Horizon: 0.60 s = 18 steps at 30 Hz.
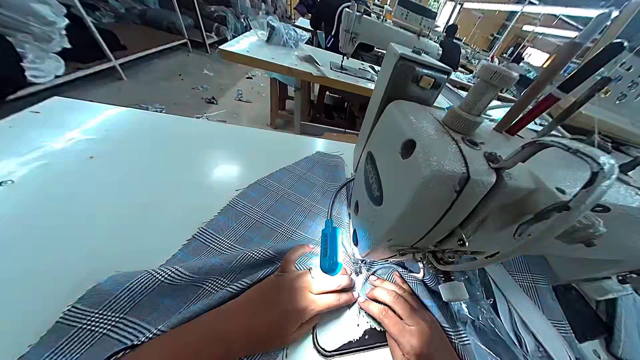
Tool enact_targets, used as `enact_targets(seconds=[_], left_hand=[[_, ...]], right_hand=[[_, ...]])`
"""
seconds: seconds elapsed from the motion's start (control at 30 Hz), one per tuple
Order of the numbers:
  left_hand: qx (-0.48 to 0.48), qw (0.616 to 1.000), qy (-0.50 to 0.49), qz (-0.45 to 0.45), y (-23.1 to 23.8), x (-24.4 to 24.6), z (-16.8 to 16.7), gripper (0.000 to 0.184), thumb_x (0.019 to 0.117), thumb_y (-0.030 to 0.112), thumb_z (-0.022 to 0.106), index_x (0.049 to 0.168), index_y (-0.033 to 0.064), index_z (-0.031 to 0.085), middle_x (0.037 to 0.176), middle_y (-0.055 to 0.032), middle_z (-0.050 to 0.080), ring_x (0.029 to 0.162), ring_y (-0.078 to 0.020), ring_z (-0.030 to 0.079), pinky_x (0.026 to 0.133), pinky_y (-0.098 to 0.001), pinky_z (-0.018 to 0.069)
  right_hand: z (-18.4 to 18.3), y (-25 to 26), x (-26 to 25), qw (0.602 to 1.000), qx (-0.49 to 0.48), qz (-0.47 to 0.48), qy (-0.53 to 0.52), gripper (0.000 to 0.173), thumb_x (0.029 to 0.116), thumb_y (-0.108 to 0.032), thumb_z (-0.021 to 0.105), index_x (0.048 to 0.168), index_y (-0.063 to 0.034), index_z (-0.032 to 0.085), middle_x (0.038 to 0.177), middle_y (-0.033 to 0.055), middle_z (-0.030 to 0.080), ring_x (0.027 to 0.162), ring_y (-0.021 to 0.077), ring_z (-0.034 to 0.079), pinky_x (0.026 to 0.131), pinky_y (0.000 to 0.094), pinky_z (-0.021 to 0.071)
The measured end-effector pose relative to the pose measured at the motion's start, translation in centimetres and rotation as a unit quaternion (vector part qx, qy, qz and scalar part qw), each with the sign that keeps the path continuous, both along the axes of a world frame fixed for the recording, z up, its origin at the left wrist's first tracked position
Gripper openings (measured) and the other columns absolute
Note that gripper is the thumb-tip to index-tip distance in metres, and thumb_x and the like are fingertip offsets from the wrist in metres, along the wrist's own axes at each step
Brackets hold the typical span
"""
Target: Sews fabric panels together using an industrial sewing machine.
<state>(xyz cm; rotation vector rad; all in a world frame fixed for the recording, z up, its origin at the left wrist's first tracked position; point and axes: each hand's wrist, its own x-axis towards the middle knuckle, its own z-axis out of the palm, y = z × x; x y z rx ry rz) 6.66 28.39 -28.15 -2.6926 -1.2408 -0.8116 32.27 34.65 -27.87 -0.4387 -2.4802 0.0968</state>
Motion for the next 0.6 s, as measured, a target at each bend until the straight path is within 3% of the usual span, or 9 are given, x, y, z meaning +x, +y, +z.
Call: enact_targets(seconds=[0.33,0.6], left_hand=[[0.003,1.000,0.006,0.005,0.9,-0.2,0.1,0.040,0.1027,0.019,0.039,0.128,0.0270,0.069,0.127,0.0031,0.069,0.124,-0.0166,0.061,0.105,-0.0595,0.0336],[-0.020,1.000,-0.013,-0.017,2.0,-1.0,0.0,0.042,0.1001,0.017,0.040,0.129,0.0264,0.070,0.127,0.0015,0.070,0.122,-0.0175,0.063,0.107,-0.0625,0.0322]], right_hand=[[0.0,0.7,-0.3,1.000,0.009,-0.013,0.000,0.038,0.0902,0.004,0.047,0.110,-0.0119,0.075,0.112,0.0059,0.075,0.120,0.0207,0.066,0.112,0.0311,0.0429],[0.0,1.3,-0.8,0.999,0.020,-0.026,0.003,0.038,0.0902,0.003,0.047,0.110,-0.0107,0.076,0.111,0.0067,0.075,0.118,0.0210,0.067,0.108,0.0289,0.0465]])
